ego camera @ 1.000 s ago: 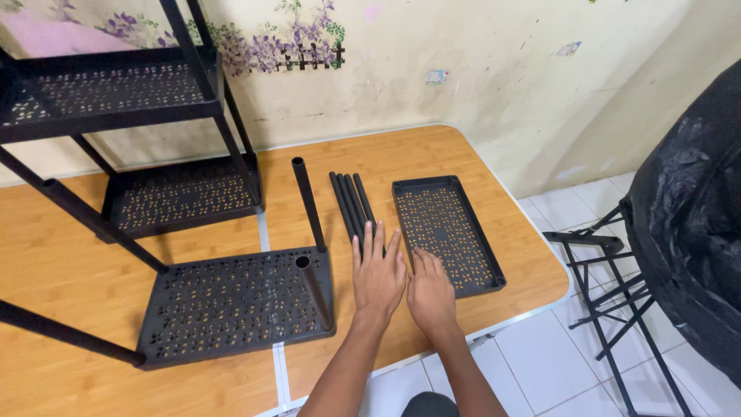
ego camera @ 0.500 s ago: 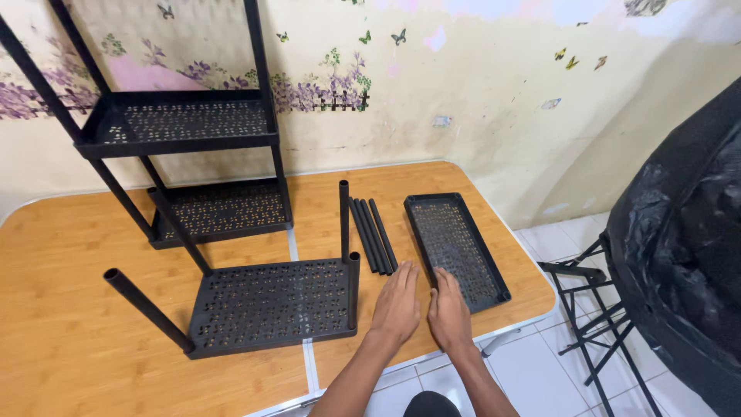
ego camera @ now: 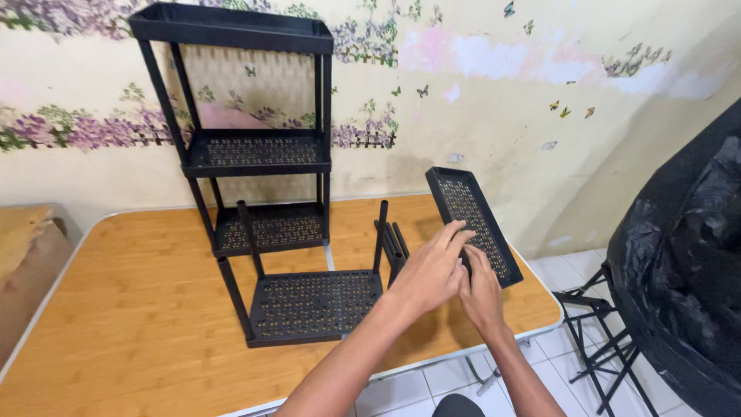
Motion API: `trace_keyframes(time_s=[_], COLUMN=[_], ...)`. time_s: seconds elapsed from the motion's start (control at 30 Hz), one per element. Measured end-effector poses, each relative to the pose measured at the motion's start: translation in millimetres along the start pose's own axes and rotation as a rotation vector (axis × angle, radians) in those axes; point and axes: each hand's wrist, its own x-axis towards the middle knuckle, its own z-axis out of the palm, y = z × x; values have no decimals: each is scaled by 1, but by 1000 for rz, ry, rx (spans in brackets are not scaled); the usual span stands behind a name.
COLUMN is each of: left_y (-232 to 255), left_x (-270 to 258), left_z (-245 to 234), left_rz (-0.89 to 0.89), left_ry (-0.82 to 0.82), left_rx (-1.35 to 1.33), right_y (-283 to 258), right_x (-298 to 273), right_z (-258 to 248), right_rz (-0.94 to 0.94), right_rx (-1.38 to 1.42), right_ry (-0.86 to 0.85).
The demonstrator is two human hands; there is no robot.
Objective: The person assembles a black plastic storage shelf by inserting vertical poles into perforated shelf trays and stacking them on a wooden table. The person handles shelf trays and poles, aligning and pressing them into place to form a three-tier structure.
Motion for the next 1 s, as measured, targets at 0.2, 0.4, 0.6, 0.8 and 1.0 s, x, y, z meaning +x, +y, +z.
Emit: trace_keyframes(time_s=[0.2,0.4,0.6,0.8,1.0], left_y=[12,4,-46,-133,-148], left_x=[0,-24,-64,-110,-132], left_z=[-116,-221,-279,-302,-291], left_rz=[83,-230,-669,-797,-979], left_ry=[242,375,382,466,315], left_rx=[256,433,163,-78,-224], right_y=[-87,-167,-216,-231,-225], right_x=[27,46,47,43,43], right_z=[-20,-28,-11,9,15], right_rz=[-292,-474,-599,-631,-607], right_rx=[-99,-64,-50,-38,-92], right_ry=[55,-23,-216,-329,-354])
